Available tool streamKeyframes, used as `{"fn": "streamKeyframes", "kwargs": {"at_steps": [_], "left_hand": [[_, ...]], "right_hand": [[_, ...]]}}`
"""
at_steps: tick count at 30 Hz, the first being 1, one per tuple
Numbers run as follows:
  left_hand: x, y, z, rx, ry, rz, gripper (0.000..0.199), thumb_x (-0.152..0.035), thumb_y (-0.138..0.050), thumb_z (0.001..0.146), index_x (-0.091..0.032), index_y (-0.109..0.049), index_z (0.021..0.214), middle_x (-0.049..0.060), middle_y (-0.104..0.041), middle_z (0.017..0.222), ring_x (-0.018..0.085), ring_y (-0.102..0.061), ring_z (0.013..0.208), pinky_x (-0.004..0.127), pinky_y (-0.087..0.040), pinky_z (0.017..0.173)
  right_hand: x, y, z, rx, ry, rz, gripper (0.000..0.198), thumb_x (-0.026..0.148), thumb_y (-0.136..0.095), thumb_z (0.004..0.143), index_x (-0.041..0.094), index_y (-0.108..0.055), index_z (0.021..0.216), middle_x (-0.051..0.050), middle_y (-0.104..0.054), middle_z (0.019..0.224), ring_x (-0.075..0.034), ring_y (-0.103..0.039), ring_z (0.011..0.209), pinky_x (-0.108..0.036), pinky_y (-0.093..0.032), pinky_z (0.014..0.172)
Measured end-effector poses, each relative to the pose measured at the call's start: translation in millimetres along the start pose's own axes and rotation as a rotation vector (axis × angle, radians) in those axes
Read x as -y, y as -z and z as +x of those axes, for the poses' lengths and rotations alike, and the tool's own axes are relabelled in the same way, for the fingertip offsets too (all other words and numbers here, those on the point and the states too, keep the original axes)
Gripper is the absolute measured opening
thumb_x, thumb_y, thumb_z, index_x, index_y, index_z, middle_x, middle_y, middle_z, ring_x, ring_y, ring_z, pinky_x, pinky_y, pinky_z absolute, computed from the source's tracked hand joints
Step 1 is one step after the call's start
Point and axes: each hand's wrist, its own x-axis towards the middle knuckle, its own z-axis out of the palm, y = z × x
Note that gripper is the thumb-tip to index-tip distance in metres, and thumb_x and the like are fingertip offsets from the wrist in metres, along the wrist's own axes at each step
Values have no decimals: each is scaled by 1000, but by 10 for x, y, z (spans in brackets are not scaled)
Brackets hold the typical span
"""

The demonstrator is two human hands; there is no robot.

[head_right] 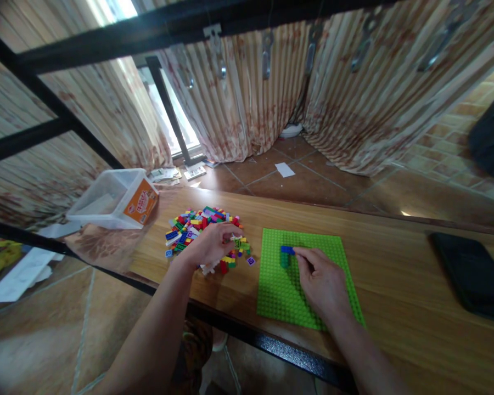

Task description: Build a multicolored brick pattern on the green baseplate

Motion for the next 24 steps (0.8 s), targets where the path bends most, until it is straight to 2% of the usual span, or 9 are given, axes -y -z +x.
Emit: {"fn": "streamKeyframes", "kwargs": {"at_steps": [5,9,12,16,20,24], "left_hand": [[-3,40,5,13,-13,-59,35,-6,-56,72,-18,-73,99,2,-73,90,14,-62,74,23,-49,69],[-170,-13,-10,109,-90,-79,27,-15,-61,75,-18,-73,99,2,-72,92,15,-63,77,23,-48,71],[-319,-130,-18,210,-167,-5,25,-13,-61,74,-21,-73,94,2,-71,90,16,-63,79,23,-48,73],[-383,-249,-11,260,-199,133,24,-6,-54,73,-20,-72,81,4,-68,84,17,-62,79,24,-47,74],[-347,-257,22,220,-209,112,22,-5,-52,77,-18,-70,75,4,-66,80,18,-61,83,26,-47,78],[-369,-287,74,75,-199,-102,17,-11,-55,83,-17,-70,86,4,-66,87,16,-61,82,25,-48,76]], "right_hand": [[11,-6,-12,-11,11,16,26,35,-49,92,25,-72,97,-5,-75,96,-22,-71,87,-37,-55,78],[22,-24,-8,4,23,16,26,35,-49,92,24,-72,98,-6,-75,96,-22,-71,87,-37,-55,79],[30,-31,-4,9,18,5,27,35,-49,93,23,-72,98,-6,-75,96,-21,-70,86,-37,-55,79],[41,-21,4,0,6,13,27,35,-49,93,23,-72,97,-6,-75,95,-21,-70,86,-36,-55,79],[47,13,34,-20,-22,42,26,35,-50,92,24,-73,95,-6,-75,94,-22,-70,86,-37,-55,77],[56,65,62,-55,-65,87,26,37,-51,92,24,-73,96,-6,-75,93,-22,-70,84,-37,-55,76]]}}
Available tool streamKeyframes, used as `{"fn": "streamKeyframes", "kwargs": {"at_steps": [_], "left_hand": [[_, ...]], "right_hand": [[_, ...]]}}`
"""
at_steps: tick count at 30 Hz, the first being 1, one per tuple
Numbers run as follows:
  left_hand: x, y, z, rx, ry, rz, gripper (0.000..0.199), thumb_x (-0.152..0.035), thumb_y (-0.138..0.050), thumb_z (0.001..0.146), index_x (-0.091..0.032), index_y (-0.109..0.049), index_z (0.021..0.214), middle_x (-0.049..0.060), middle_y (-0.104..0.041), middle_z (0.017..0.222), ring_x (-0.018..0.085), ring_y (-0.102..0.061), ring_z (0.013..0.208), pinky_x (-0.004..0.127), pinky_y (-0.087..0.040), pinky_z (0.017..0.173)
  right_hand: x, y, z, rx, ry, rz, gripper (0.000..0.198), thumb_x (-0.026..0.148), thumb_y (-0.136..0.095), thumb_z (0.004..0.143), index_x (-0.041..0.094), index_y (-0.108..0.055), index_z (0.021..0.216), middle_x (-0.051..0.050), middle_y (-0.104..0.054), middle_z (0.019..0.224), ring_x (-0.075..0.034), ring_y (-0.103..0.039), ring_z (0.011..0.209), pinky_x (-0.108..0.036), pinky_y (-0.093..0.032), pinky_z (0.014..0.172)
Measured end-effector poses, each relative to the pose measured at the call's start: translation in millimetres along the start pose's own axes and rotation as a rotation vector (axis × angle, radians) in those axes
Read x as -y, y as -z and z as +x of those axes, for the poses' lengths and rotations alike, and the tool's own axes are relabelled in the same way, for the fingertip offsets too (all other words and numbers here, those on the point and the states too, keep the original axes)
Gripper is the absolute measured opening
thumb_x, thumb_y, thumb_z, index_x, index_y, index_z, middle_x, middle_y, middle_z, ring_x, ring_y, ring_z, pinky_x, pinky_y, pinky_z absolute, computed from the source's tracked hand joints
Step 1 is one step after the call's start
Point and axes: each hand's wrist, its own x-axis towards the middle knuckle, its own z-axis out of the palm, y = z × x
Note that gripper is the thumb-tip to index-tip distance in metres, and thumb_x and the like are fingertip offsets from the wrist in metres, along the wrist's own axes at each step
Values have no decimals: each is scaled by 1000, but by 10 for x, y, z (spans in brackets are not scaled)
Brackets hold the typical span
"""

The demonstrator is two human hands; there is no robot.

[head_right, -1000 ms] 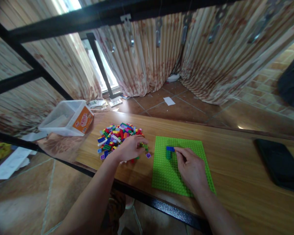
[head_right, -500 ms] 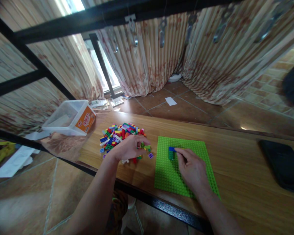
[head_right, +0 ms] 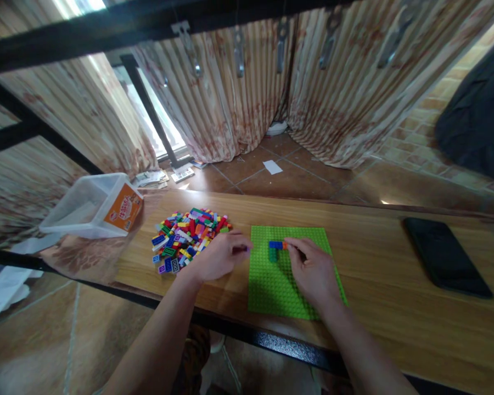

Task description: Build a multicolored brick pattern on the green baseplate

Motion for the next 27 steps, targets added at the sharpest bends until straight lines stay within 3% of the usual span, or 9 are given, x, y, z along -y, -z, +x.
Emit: {"fn": "streamKeyframes", "kwargs": {"at_steps": [5,12,19,23,27], "left_hand": [[-75,-229,142,-179,94,-322,12,-17,-59,87,-15,-68,94,4,-69,89,14,-63,82,25,-50,77],[-208,-495,266,-155,88,-705,8,-12,-61,84,-14,-63,91,4,-70,88,13,-67,85,25,-53,82],[-236,-546,278,-139,61,-685,9,-10,-60,83,-14,-62,90,3,-69,85,13,-67,82,24,-53,79],[-137,-423,249,-107,104,-535,13,-9,-62,79,-15,-65,90,2,-70,86,13,-66,81,23,-51,75],[-21,-323,221,-55,218,-427,7,-11,-59,79,-14,-64,80,-1,-65,69,11,-61,64,20,-46,60]], "right_hand": [[76,34,-24,56,-57,144,25,41,-56,90,25,-74,99,-5,-74,98,-21,-69,87,-36,-55,76],[171,32,-69,155,-144,358,25,40,-63,86,24,-74,102,-6,-75,105,-22,-69,98,-38,-54,87],[69,40,-67,160,-227,428,24,42,-67,82,23,-75,96,-6,-77,100,-23,-71,93,-42,-55,88],[58,99,-105,207,-144,272,21,41,-64,85,26,-75,94,-4,-76,99,-23,-70,93,-42,-53,89],[90,151,-144,357,-16,132,18,34,-58,89,27,-74,94,-3,-74,97,-20,-69,91,-37,-52,84]]}}
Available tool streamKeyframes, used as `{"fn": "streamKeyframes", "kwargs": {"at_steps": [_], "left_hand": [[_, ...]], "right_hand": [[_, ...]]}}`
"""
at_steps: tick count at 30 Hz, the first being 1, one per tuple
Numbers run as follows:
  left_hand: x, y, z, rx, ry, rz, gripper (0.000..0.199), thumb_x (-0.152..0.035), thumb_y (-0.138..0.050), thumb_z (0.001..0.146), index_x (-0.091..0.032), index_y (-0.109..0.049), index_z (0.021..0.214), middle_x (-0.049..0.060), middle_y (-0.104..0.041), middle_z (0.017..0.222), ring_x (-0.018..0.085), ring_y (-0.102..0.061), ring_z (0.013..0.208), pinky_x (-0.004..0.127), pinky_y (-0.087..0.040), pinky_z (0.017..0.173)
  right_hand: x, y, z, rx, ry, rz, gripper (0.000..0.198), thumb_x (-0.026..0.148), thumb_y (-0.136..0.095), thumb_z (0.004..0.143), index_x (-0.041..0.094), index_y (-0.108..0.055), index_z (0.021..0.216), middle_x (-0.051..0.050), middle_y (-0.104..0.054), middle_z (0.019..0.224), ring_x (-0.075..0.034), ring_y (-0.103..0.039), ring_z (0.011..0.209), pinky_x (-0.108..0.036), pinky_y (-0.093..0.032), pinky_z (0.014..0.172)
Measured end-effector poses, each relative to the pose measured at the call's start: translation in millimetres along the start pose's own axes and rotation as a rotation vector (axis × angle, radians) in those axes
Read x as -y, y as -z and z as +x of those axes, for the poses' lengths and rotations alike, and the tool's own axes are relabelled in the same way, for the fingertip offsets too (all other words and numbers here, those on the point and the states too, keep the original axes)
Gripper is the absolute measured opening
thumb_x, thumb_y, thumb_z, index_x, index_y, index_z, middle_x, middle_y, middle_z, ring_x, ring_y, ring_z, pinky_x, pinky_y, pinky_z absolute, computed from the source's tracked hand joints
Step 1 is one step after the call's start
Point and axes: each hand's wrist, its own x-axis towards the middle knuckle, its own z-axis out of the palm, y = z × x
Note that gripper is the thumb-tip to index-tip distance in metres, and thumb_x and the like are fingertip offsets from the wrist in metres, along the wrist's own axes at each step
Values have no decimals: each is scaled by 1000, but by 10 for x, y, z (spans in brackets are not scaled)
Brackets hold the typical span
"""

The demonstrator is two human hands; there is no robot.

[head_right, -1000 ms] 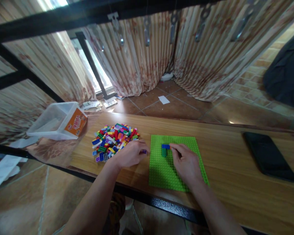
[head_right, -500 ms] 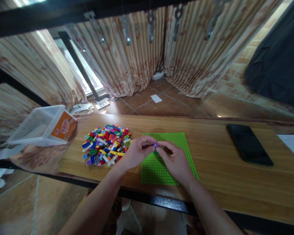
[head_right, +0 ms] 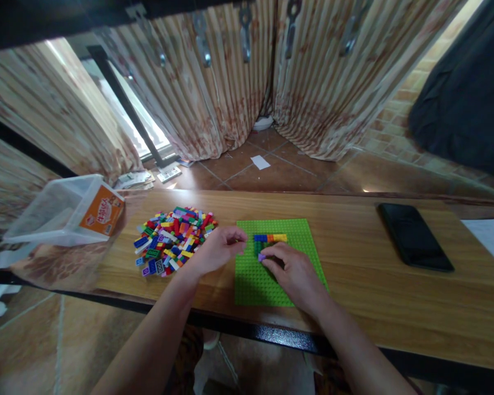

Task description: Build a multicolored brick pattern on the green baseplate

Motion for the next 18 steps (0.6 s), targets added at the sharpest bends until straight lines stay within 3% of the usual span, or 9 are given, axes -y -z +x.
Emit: {"fn": "streamKeyframes", "kwargs": {"at_steps": [7,18], "left_hand": [[32,-99,-14,131,100,50,8,-18,-59,80,-15,-66,79,-1,-67,66,13,-62,59,20,-44,54],[-49,-130,-35,43,58,184,4,-15,-64,76,-14,-67,75,-1,-66,66,12,-58,62,20,-40,56]], "right_hand": [[2,-42,24,40,32,-89,18,29,-56,90,27,-73,96,-2,-71,96,-20,-66,91,-36,-51,84],[5,-100,21,-17,-10,-107,16,33,-58,88,25,-72,92,-2,-72,90,-19,-67,83,-34,-50,77]]}}
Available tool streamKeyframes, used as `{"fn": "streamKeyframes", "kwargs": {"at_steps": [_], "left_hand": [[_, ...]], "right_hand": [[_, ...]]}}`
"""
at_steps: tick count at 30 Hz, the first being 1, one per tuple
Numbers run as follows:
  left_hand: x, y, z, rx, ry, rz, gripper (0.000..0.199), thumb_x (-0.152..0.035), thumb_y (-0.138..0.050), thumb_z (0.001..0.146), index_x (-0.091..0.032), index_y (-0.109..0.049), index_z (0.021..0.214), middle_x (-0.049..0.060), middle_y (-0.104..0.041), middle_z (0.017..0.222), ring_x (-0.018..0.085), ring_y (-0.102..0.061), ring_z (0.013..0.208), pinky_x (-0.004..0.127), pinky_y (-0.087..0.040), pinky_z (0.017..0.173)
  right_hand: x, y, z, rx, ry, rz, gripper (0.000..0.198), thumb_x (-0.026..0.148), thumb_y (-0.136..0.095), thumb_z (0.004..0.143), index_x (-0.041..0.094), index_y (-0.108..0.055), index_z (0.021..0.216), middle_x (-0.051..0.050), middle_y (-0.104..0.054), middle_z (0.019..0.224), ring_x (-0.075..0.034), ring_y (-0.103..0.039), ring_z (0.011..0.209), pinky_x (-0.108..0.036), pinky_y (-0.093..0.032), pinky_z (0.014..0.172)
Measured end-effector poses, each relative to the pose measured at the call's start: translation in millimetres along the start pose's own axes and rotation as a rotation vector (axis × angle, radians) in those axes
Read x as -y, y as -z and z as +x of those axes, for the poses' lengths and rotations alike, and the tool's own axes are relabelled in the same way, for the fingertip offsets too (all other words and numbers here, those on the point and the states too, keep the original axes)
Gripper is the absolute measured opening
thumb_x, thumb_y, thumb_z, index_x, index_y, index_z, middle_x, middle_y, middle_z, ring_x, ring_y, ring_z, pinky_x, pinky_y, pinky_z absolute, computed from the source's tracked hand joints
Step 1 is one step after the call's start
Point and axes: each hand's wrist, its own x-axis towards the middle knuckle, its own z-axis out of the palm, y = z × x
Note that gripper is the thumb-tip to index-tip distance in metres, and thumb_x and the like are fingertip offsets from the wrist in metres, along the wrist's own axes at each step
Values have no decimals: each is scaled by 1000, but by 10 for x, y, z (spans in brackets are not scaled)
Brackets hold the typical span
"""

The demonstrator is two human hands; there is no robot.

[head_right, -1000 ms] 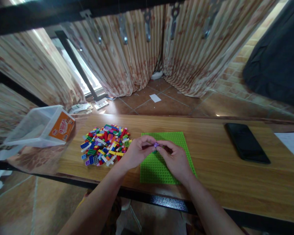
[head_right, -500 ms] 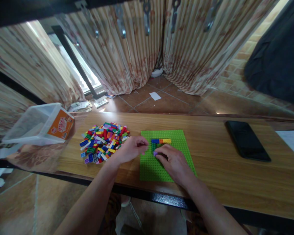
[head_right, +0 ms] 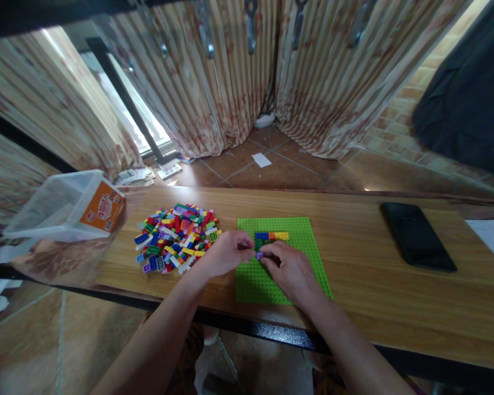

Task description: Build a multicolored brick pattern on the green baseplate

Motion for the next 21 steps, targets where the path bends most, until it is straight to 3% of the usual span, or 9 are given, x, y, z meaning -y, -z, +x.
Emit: {"fn": "streamKeyframes", "kwargs": {"at_steps": [21], "left_hand": [[-124,-67,-9,-77,121,66,6,-19,-72,74,-15,-67,74,-1,-65,66,13,-58,63,23,-37,57]], "right_hand": [[-45,-36,23,-82,-158,129,17,35,-64,79,25,-74,89,-2,-77,87,-21,-72,80,-36,-55,77]]}}
